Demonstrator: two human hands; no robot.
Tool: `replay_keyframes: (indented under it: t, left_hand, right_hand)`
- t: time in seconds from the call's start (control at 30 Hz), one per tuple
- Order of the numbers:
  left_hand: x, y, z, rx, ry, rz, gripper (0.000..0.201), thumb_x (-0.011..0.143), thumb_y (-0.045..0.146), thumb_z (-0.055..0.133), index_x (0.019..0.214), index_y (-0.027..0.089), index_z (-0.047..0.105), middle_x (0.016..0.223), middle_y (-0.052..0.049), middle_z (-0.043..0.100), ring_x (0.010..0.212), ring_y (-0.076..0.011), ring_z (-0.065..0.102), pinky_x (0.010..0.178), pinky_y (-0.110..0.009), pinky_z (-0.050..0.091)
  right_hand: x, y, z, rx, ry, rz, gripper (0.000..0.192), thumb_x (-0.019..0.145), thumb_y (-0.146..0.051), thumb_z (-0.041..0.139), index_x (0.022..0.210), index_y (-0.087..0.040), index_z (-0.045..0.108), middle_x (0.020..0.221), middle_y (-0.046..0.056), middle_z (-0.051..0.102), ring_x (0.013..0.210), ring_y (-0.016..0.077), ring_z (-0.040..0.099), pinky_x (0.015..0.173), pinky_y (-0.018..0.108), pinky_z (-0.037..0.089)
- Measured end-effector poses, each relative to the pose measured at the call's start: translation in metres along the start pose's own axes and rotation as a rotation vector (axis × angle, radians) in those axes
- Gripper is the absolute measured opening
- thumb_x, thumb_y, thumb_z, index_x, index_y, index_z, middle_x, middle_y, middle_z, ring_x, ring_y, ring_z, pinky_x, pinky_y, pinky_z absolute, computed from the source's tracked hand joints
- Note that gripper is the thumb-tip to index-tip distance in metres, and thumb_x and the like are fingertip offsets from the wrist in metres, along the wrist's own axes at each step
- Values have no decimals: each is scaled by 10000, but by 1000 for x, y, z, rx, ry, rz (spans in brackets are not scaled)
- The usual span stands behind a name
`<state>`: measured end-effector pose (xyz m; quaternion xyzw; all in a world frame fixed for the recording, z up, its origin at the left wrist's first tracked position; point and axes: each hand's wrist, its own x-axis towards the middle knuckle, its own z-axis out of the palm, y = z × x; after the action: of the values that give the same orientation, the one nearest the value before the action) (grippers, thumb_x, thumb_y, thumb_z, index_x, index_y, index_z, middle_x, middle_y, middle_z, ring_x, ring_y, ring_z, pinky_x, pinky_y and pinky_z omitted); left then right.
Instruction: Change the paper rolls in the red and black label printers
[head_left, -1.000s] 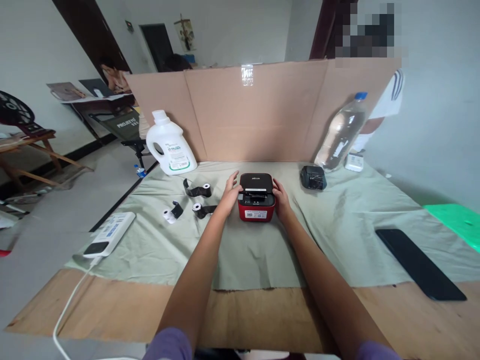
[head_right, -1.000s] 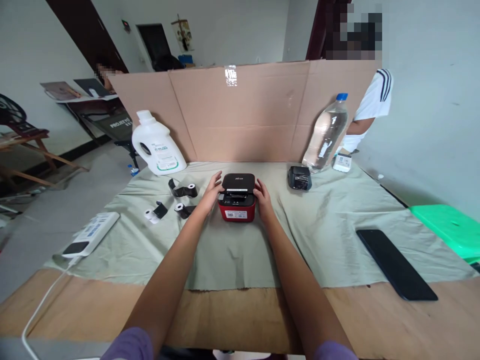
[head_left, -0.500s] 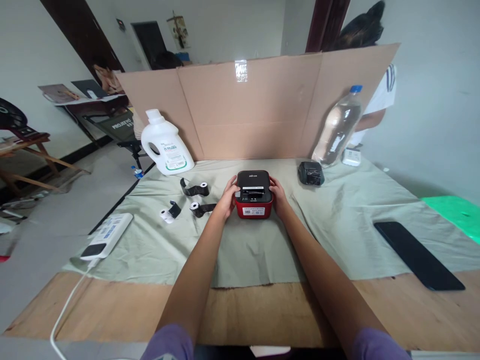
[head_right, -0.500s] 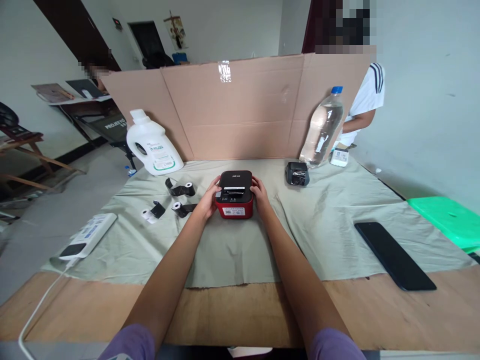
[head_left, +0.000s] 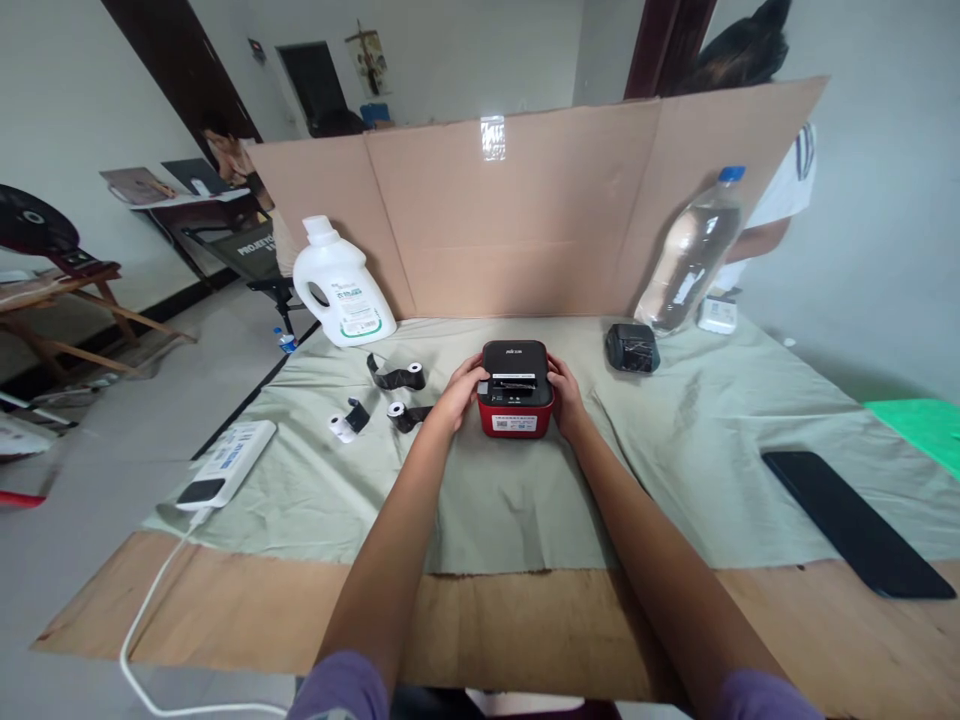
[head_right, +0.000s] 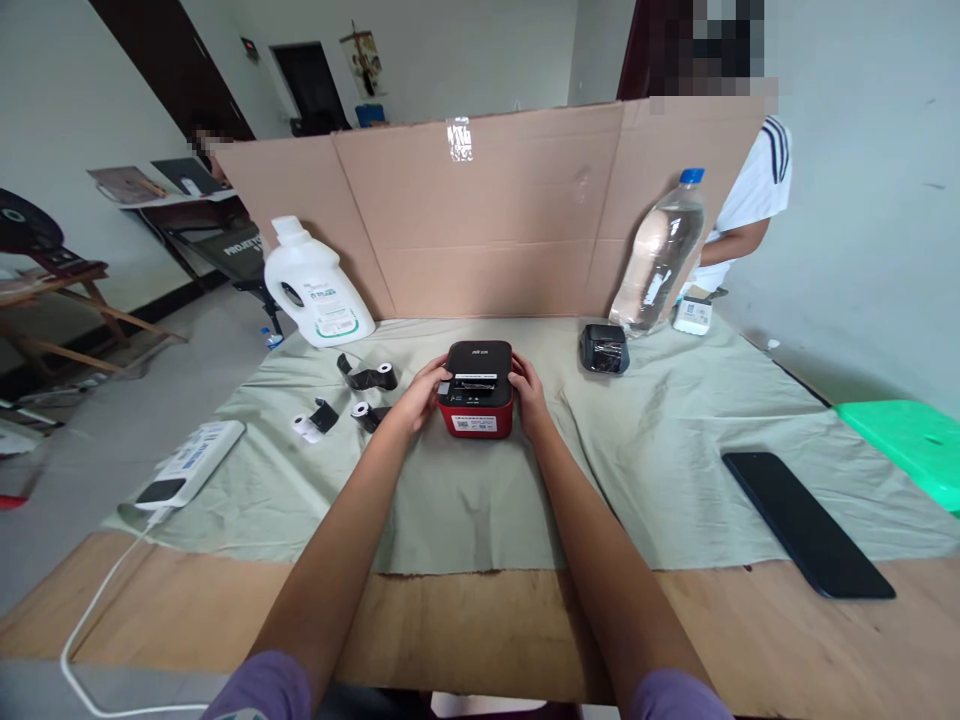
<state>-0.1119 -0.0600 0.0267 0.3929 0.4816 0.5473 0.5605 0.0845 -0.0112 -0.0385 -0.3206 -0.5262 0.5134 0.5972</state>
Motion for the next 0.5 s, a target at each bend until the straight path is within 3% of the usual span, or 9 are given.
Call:
replay_keyframes:
  t: [0.17,0.27,0.37,0.5]
  left_hand:
    - [-7,16,-12,248,3,-3,456,760,305,715,1205,211,696,1230,-90,720,1166,-253,659,942,-340,536]
    - [-9,38,-33,341,75,77,354,771,351,727,1065,156,723,1137,-132,745,1059,-267,711,851,-350,574]
    - [-16,64,-58,153,215,179,311,778,309,696,1040,141,688,1111,-141,747,988,-239,736,697,-272,583]
    - [-28,88,-85,-71,352,277,242,767,266,653,984,158,649,1156,-130,734,1043,-216,723,671,-216,560]
  right_hand:
    - [2,6,-2,126,-4,-25,523,759,-454,679,1247,-270,642,1344,50,660,1326,288,542,1113,460,437]
    - [4,9,-3,173,8,-12,489,754,-420,698,1221,-282,660,1313,40,676,1332,294,535,1139,483,408]
    - [4,9,-3,188,14,-2,472,760,-398,693,1217,-286,662,1307,37,678,1336,292,534,1158,495,386]
    - [2,7,-2,184,7,-15,462,762,-406,700,1207,-288,668,1323,38,671,1340,296,533,1151,493,401]
